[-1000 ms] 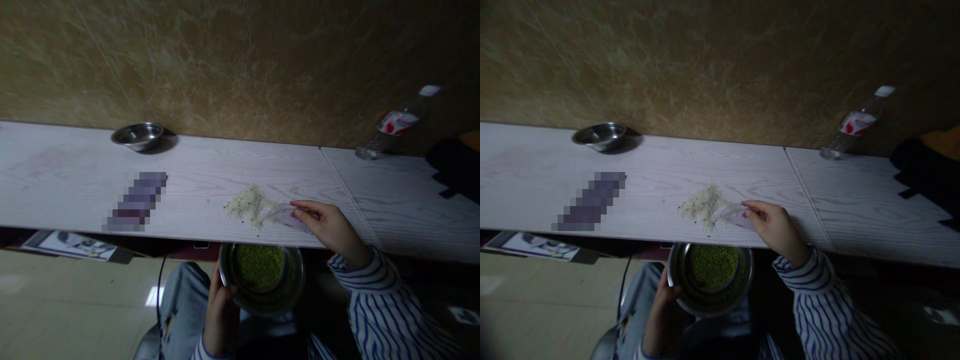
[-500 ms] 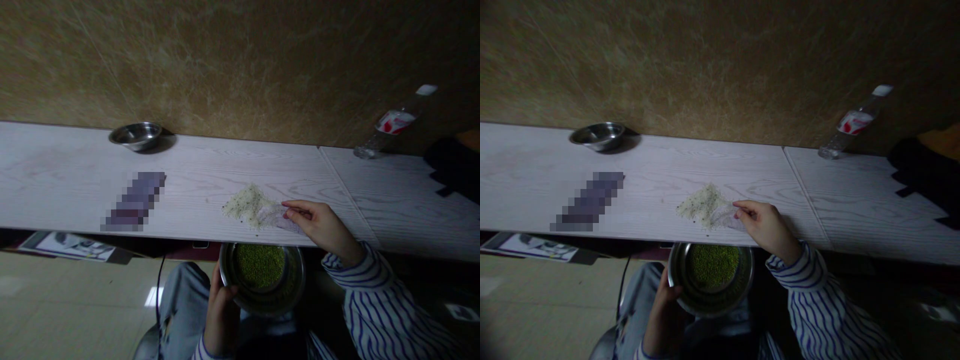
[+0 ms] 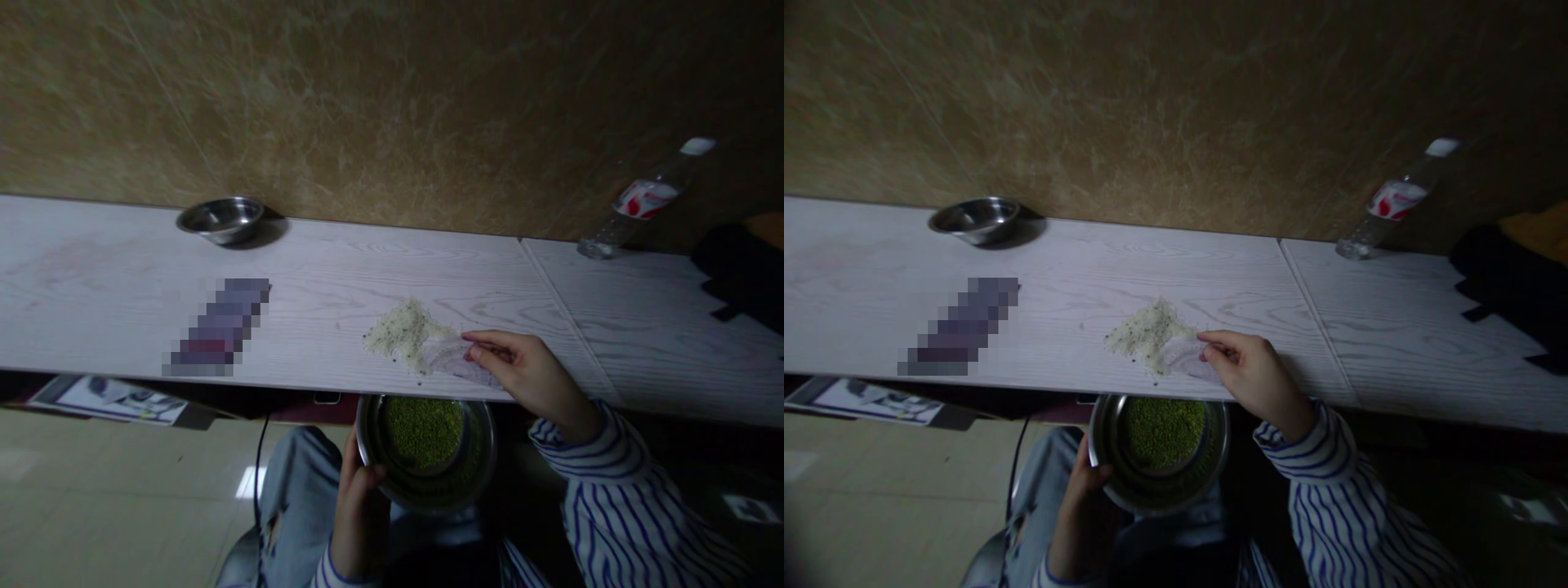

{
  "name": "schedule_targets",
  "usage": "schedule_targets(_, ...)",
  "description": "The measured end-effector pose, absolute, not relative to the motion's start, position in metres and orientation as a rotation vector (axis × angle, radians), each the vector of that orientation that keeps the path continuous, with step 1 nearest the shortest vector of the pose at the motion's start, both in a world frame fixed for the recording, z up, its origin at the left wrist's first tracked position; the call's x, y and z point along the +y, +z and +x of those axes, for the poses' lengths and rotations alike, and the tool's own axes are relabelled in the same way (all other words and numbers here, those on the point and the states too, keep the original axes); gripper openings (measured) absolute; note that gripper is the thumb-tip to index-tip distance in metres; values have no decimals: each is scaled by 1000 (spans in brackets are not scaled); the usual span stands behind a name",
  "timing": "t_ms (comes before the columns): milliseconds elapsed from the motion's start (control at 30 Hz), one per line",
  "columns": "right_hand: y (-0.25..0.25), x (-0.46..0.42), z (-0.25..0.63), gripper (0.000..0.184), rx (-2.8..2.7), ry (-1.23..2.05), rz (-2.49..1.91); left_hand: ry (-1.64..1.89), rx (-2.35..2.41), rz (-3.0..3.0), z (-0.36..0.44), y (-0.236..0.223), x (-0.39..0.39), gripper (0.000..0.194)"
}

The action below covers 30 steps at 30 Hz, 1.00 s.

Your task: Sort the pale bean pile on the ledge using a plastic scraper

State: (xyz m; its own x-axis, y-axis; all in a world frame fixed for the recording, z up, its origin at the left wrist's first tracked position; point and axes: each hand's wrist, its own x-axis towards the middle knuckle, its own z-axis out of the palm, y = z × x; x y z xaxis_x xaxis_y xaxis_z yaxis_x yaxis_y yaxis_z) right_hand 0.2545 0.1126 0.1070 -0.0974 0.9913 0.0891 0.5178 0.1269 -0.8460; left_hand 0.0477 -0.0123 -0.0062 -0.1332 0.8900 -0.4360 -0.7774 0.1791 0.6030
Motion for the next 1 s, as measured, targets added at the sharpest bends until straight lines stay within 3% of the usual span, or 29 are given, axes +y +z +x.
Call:
schedule_targets(500, 98, 108, 254, 29, -1682, 874, -1497, 1450, 895, 174, 48, -5, -12, 66)
schedule_targets(1000, 100, 102, 252, 29, -1695, 894, -1484, 1455, 916, 137, 49, -4, -12, 57)
